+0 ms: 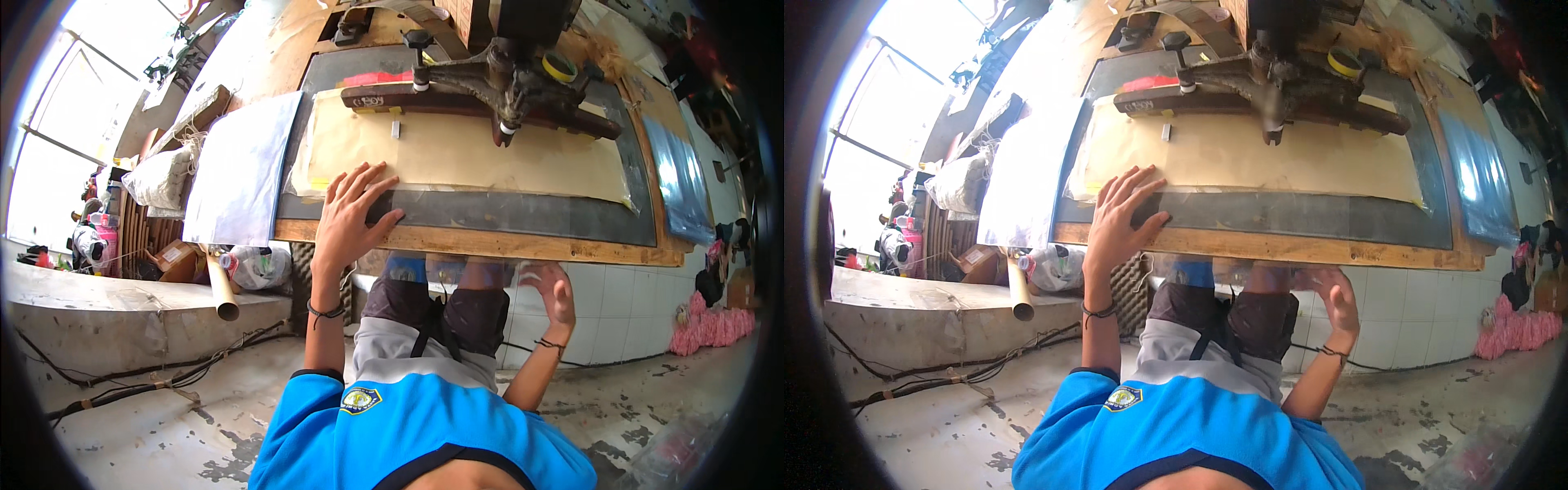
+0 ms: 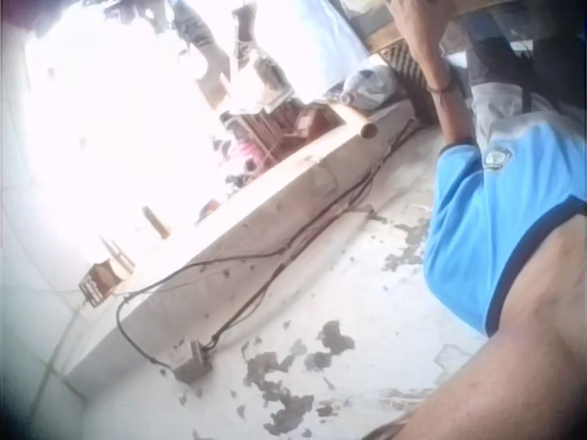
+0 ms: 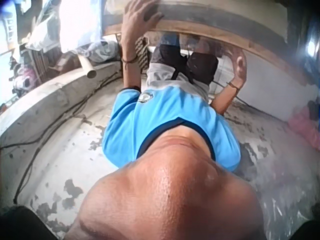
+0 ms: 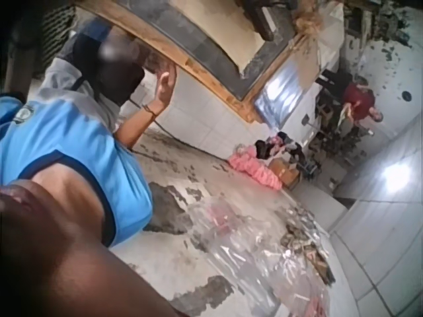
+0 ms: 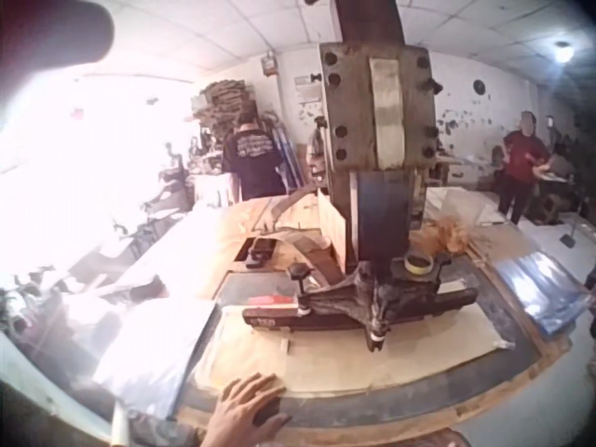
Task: The person places a plastic sheet onto a machine platform, aligns it, and then lowers a large industrial press arm to apply pressure or heat to the sheet.
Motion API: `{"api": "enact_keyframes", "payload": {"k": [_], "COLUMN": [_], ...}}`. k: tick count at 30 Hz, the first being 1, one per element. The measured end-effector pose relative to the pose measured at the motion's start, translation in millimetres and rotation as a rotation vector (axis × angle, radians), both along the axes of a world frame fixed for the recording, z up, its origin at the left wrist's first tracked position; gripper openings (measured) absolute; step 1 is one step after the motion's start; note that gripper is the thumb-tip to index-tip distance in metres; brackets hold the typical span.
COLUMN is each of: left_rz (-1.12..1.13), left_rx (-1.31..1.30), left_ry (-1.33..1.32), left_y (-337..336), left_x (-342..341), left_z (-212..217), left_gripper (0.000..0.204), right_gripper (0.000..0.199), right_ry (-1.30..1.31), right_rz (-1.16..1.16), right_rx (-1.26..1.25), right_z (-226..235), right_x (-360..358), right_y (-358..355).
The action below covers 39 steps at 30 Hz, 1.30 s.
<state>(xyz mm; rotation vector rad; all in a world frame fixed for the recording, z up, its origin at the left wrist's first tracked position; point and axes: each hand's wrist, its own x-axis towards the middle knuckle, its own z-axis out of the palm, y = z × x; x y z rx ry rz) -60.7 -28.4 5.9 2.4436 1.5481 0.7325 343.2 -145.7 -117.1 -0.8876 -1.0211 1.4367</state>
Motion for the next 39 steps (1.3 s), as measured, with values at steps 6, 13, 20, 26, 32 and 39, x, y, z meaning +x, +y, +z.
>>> {"api": "enact_keyframes", "payload": {"k": [6,13,20,26,32,39], "left_rz": [-0.003,-0.002,0.000,-0.303,-1.051,-1.037], "left_rx": [0.019,0.044,0.080,0.069,0.347,0.790], "left_ry": [0.014,0.022,-0.017,-0.239,-0.819,-1.195], "left_y": [2,2,3,-14,-50,-49], "left_x": [4,3,3,35,83,135], "left_z": [9,7,8,67,158,163], "left_gripper": [0.055,0.055,0.047,0.041,0.019,0.026], "right_gripper": [0.059,0.043,0.031,0.031,0.030,0.032], "right_ry": [-0.651,-0.801,-0.993,-1.025,-1.051,-1.070], "right_rz": [0.085,-0.566,-0.556,-0.560,-0.528,-0.566], "right_rx": [0.054,0.277,0.325,0.283,0.256,0.265], "right_z": [105,117,102,100,103,106], "right_x": [41,17,5,16,8,7], "right_y": [-8,74,86,77,82,78]}}
